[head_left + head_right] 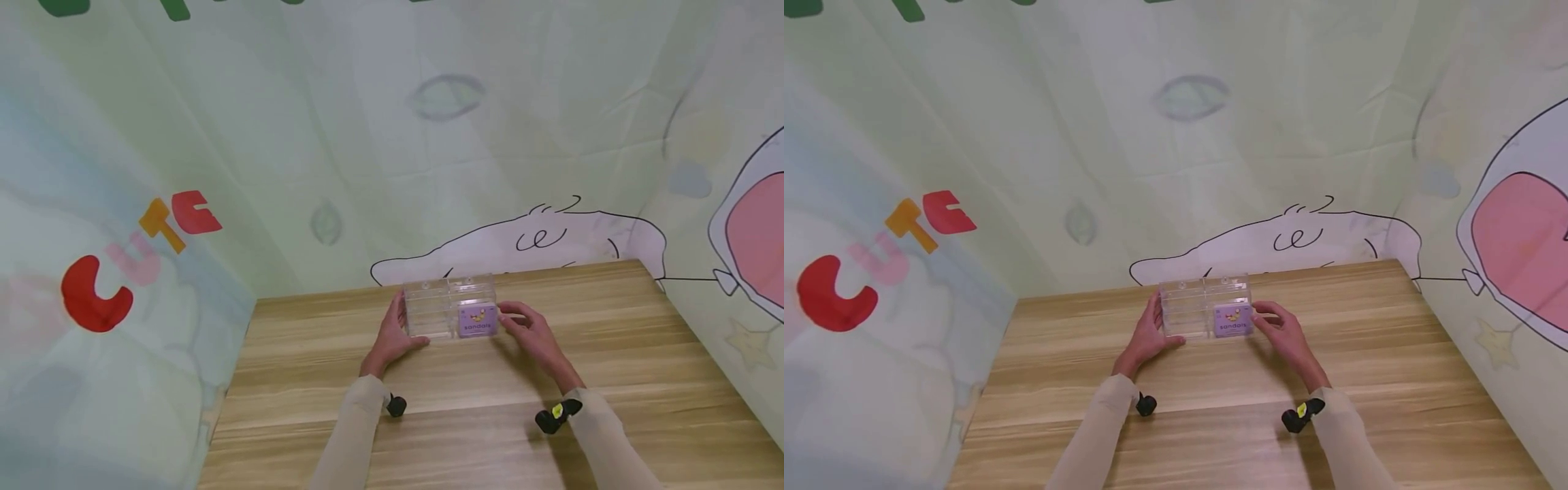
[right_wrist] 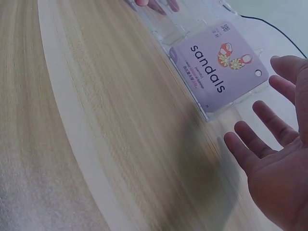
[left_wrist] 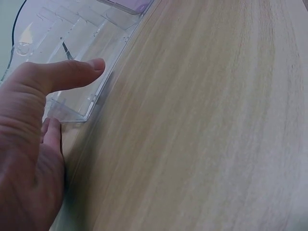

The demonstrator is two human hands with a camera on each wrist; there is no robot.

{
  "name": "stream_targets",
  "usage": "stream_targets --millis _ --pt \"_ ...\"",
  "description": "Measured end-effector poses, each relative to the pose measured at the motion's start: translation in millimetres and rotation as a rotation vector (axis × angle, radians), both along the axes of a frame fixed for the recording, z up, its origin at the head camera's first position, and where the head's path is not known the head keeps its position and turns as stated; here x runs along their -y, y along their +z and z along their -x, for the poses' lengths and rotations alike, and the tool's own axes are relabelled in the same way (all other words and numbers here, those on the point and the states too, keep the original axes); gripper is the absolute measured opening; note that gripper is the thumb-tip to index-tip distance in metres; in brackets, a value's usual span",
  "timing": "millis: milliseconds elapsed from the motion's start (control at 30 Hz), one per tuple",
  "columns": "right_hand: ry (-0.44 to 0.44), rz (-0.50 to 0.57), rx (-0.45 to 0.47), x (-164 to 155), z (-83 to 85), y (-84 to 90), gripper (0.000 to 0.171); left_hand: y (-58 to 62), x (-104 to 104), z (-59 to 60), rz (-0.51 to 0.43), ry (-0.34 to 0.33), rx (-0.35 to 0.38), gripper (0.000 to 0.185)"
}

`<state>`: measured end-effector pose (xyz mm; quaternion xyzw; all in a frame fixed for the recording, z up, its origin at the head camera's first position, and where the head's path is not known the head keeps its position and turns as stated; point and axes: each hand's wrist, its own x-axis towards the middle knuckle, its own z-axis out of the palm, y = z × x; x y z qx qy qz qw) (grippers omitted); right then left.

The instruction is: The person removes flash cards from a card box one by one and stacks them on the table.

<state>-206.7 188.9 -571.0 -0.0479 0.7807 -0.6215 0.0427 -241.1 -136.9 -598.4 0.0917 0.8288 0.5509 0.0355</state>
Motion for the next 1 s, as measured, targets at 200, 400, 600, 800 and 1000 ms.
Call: stream_targets --millis 200,400,600,800,1000 --pt "0.001 -0.021 0.001 -1.1 1.5 -3.2 0.047 1.7 -1.3 0.1 -0.007 -0.009 -0.016 0.123" --pt "0.001 -0.022 -0.006 -2.5 1.3 -6.6 0.045 1.1 -1.1 0.0 -0.023 -0.004 -0.019 0.124" --pt "0.004 -0.001 0.003 -2.6 0.3 -7.6 0.044 -2.1 -0.5 0.9 -0.045 -0.007 -0.038 0.125" --pt "-0.003 -0.018 0.012 0.6 1.9 -3.3 0.047 19.9 -3.3 -8.6 -0.028 -0.012 -0.023 0.121" --pt "-0.008 -0.019 0.017 3.0 1.1 -0.4 0.048 -2.0 -0.5 0.1 -0.031 0.006 -0.015 0.125"
